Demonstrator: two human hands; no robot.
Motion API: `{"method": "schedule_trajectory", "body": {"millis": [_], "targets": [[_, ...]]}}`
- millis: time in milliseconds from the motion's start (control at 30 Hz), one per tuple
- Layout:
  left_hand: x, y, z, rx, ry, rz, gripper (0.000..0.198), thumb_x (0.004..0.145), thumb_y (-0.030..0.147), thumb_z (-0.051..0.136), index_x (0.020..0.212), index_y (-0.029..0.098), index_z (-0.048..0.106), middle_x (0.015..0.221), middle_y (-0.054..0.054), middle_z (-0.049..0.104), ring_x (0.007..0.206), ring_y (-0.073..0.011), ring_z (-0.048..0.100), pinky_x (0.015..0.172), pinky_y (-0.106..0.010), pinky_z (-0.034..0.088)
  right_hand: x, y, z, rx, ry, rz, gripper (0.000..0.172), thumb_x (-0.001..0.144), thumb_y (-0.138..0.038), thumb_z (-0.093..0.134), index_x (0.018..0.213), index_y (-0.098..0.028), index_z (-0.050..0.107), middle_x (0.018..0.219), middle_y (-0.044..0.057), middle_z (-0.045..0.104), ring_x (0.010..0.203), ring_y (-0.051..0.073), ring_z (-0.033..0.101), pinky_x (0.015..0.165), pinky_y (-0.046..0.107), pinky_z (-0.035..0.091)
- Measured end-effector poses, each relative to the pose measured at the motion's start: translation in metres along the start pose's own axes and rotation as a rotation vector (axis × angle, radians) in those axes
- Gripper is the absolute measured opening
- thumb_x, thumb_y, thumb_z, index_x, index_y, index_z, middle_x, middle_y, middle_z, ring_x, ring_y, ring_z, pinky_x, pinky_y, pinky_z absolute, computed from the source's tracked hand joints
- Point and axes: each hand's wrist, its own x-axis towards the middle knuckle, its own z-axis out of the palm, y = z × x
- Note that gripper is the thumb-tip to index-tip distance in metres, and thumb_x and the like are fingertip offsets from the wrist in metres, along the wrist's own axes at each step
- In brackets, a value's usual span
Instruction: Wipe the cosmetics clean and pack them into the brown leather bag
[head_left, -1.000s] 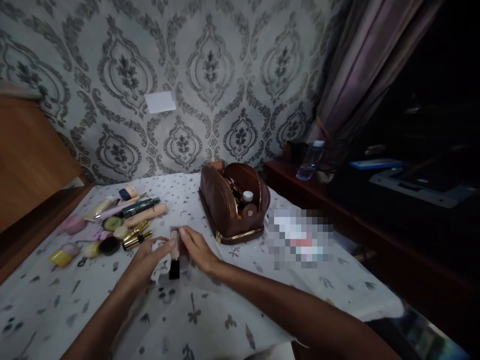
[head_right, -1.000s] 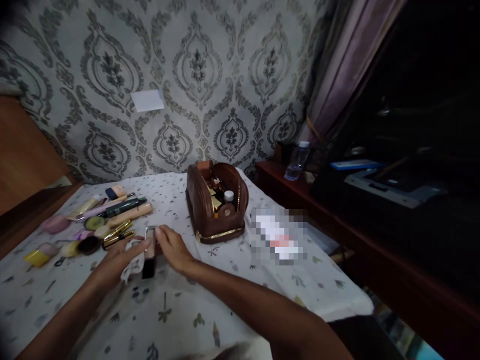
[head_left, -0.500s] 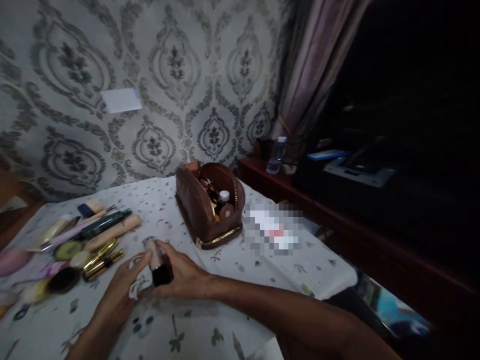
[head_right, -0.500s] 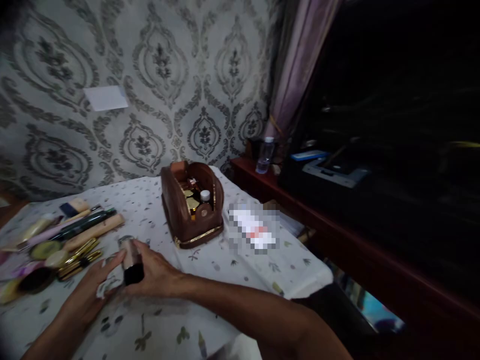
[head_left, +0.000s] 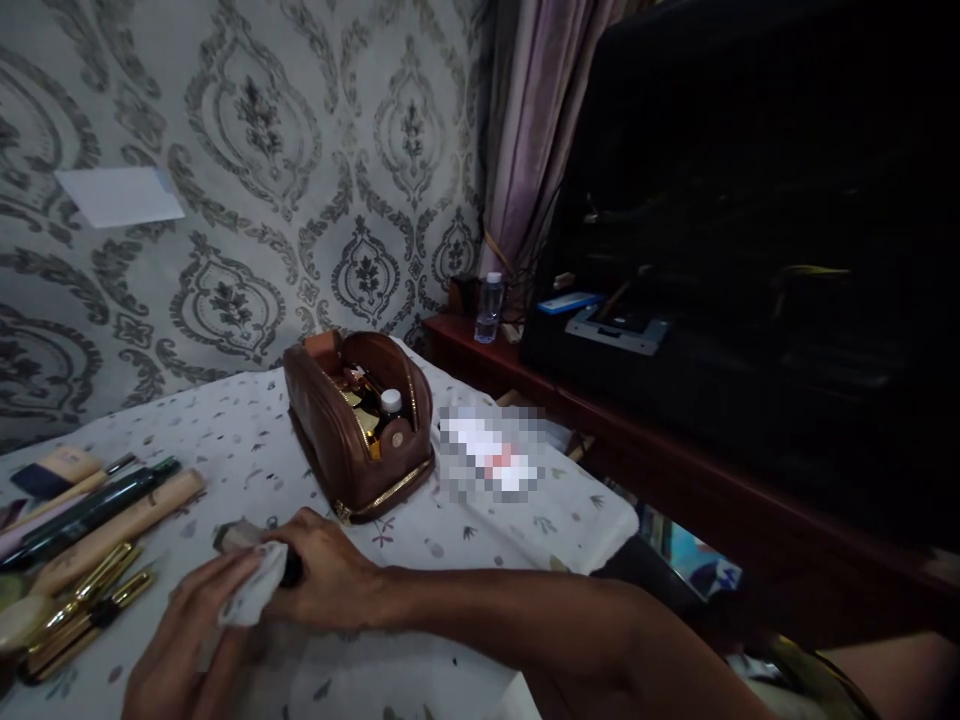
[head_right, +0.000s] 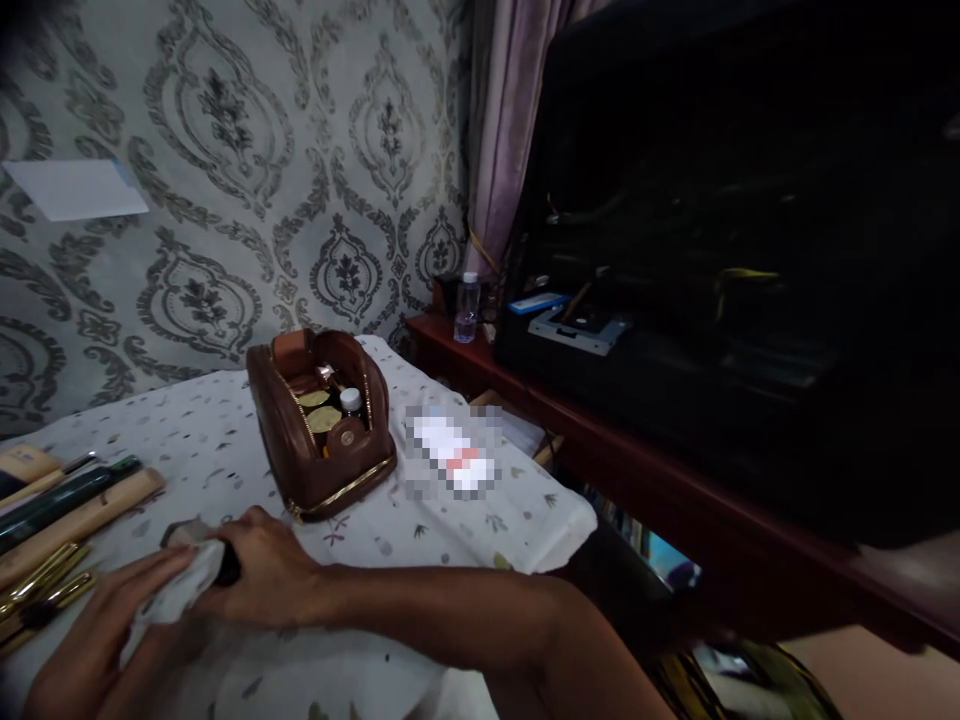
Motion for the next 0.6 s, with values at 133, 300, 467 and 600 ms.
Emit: {"method": "schedule_trajectory", "body": {"millis": [133,300,467,600], "targets": [[0.005,0.011,0.002,0.001,0.053,0.139,0.039,0.091,0.025,0.042,0.127,0.035,0.054,0.133,-0.002,0.056,0.123,-0.0267,0.054,0.107,-0.042,0.043,0.003,0.007,0.002,-0.009,0.013,-0.06,0.045,0.062,-0.024,0.081,0.105,-0.02,0.07,0.088,0.001,0.056,0.088,0.019,0.059,0.082,0.026,0.05],[0.021,-0.009,-0.008,0.157,0.167,0.133,0.035,0.089,0.025,0.041,0.117,0.024,0.063,0.118,-0.008,0.062,0.109,-0.0257,0.06,0.097,-0.04,0.049,0.003,0.003,0.001,-0.049,0.065,-0.113,0.03,0.067,-0.019,0.074,0.097,-0.018,0.072,0.081,0.0,0.056,0.079,0.016,0.058,0.074,0.024,0.048],[0.023,-0.018,-0.015,0.133,0.166,-0.011,0.038,0.083,0.013,0.04,0.112,0.016,0.064,0.108,-0.009,0.063,0.103,-0.0238,0.061,0.09,-0.039,0.051,0.003,-0.006,-0.003,-0.028,0.054,-0.086,0.034,0.07,-0.013,0.066,0.104,-0.017,0.071,0.089,0.004,0.062,0.084,0.019,0.061,0.079,0.029,0.048],[0.021,-0.022,-0.017,0.082,0.182,-0.091,0.04,0.079,0.007,0.041,0.11,0.015,0.065,0.103,-0.009,0.063,0.1,-0.0235,0.06,0.09,-0.04,0.051,0.002,-0.006,-0.003,0.028,-0.002,-0.087,0.045,0.07,-0.013,0.065,0.114,-0.017,0.067,0.096,0.006,0.066,0.091,0.021,0.063,0.083,0.032,0.048]]}}
